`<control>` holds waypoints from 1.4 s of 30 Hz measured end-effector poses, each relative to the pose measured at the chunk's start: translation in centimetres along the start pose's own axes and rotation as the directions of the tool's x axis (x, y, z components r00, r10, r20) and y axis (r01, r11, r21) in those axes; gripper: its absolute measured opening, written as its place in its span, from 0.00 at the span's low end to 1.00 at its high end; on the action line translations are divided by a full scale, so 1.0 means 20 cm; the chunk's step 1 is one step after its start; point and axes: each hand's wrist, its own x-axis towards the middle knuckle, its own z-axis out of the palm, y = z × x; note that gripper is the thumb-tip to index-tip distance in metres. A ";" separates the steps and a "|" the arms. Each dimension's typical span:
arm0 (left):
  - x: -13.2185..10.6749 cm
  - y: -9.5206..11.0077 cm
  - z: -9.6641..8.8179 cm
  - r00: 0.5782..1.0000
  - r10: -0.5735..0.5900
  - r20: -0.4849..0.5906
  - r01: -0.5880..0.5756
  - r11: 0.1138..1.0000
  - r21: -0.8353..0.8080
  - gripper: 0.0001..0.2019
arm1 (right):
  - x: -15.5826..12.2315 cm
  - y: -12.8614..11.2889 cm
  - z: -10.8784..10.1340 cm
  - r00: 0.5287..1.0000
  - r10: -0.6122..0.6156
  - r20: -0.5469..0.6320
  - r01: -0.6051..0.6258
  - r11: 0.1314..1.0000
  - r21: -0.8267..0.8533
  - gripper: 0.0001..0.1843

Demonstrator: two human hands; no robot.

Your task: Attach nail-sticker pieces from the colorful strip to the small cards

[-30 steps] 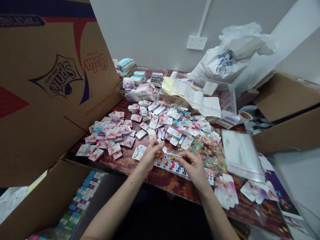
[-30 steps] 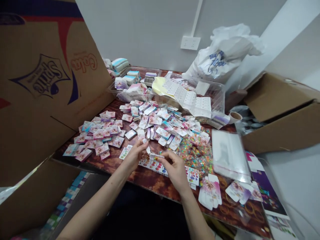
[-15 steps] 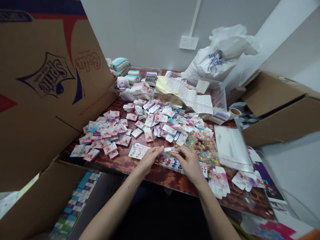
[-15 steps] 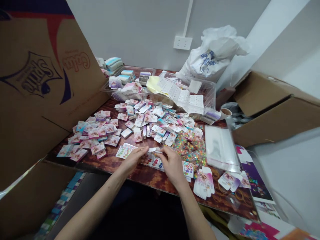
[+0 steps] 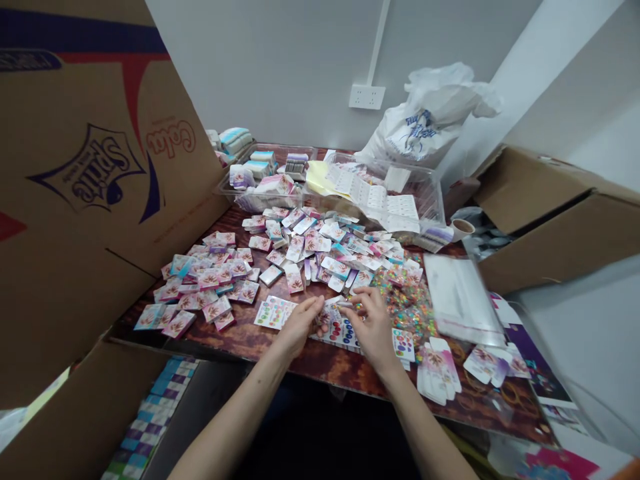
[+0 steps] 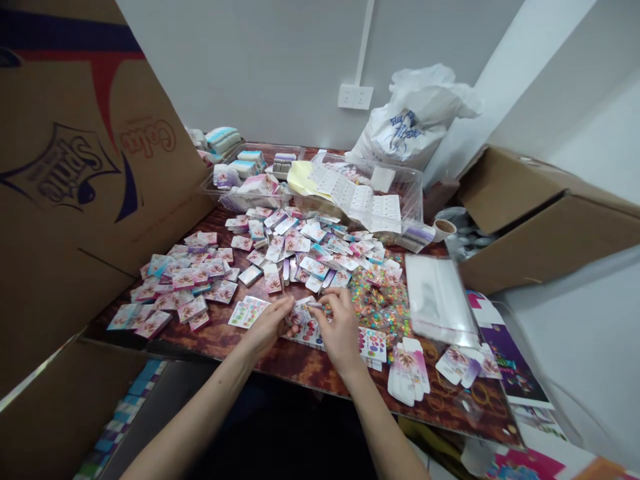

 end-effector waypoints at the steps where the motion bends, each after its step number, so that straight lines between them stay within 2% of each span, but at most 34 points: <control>1: 0.00 0.00 0.00 1.000 0.003 0.008 -0.002 0.999 -0.032 0.23 | -0.02 -0.01 0.00 0.999 -0.019 -0.051 0.018 1.000 -0.016 0.03; 4: 0.01 -0.01 0.01 1.000 0.011 0.001 -0.011 0.996 -0.088 0.23 | -0.06 -0.01 0.01 0.986 -0.079 -0.145 0.072 0.996 -0.058 0.02; 6: 0.01 -0.01 0.02 1.000 -0.002 -0.001 0.002 0.995 -0.101 0.23 | -0.08 -0.02 0.01 0.986 -0.083 -0.147 0.078 0.996 -0.046 0.04; 11: -0.01 0.00 0.04 0.998 -0.052 0.019 0.055 0.989 -0.139 0.24 | -0.05 0.01 -0.02 0.999 0.038 -0.001 -0.038 0.993 0.112 0.09; 14: -0.01 0.01 0.04 0.995 -0.080 0.058 0.088 0.985 -0.150 0.24 | -0.02 0.06 -0.06 0.985 0.111 0.131 -0.136 0.971 0.199 0.11; 17: -0.01 0.01 0.03 0.993 -0.092 0.077 0.104 0.981 -0.166 0.24 | -0.01 0.11 -0.09 0.962 0.131 0.239 -0.197 0.940 0.279 0.10; 20: 0.00 0.00 0.02 0.993 -0.092 0.067 0.102 0.982 -0.162 0.23 | -0.01 0.12 -0.10 0.961 0.109 0.253 -0.183 0.939 0.291 0.08; 24: 0.01 -0.03 0.05 0.990 -0.092 0.103 0.107 0.982 -0.156 0.23 | 0.00 0.07 -0.08 0.973 0.074 0.220 -0.111 0.981 0.161 0.11; 27: 0.01 -0.04 0.06 0.990 -0.078 0.120 0.097 0.982 -0.162 0.22 | 0.03 0.06 -0.07 0.964 0.069 0.257 -0.105 0.986 0.132 0.11; 30: -0.01 -0.02 0.07 0.986 -0.095 0.134 0.107 0.991 -0.085 0.23 | 0.07 0.09 -0.07 0.930 0.113 0.351 -0.224 0.928 0.296 0.11; 32: -0.03 0.01 0.06 0.988 -0.070 0.136 0.062 0.996 0.063 0.23 | 0.09 0.12 -0.08 0.911 0.143 0.388 -0.302 0.871 0.388 0.11; 34: -0.04 0.03 0.04 0.989 0.000 0.150 -0.037 0.971 0.238 0.21 | 0.12 0.14 -0.10 0.908 0.125 0.400 -0.292 0.873 0.391 0.13; 36: -0.04 0.04 0.03 0.981 0.061 0.184 -0.122 0.931 0.343 0.19 | 0.14 0.15 -0.12 0.894 0.059 0.444 -0.224 0.917 0.329 0.13; 39: -0.03 0.02 0.03 0.977 0.040 0.211 -0.117 0.923 0.368 0.17 | 0.18 0.16 -0.14 0.836 -0.004 0.549 -0.150 0.960 0.236 0.14; 41: -0.02 0.00 0.05 0.983 0.031 0.182 -0.091 0.939 0.330 0.17 | 0.19 0.16 -0.13 0.825 0.016 0.565 -0.175 0.958 0.228 0.12; 42: -0.01 -0.01 0.06 0.987 0.050 0.152 -0.095 0.949 0.302 0.16 | 0.20 0.15 -0.12 0.835 0.050 0.548 -0.218 0.945 0.245 0.12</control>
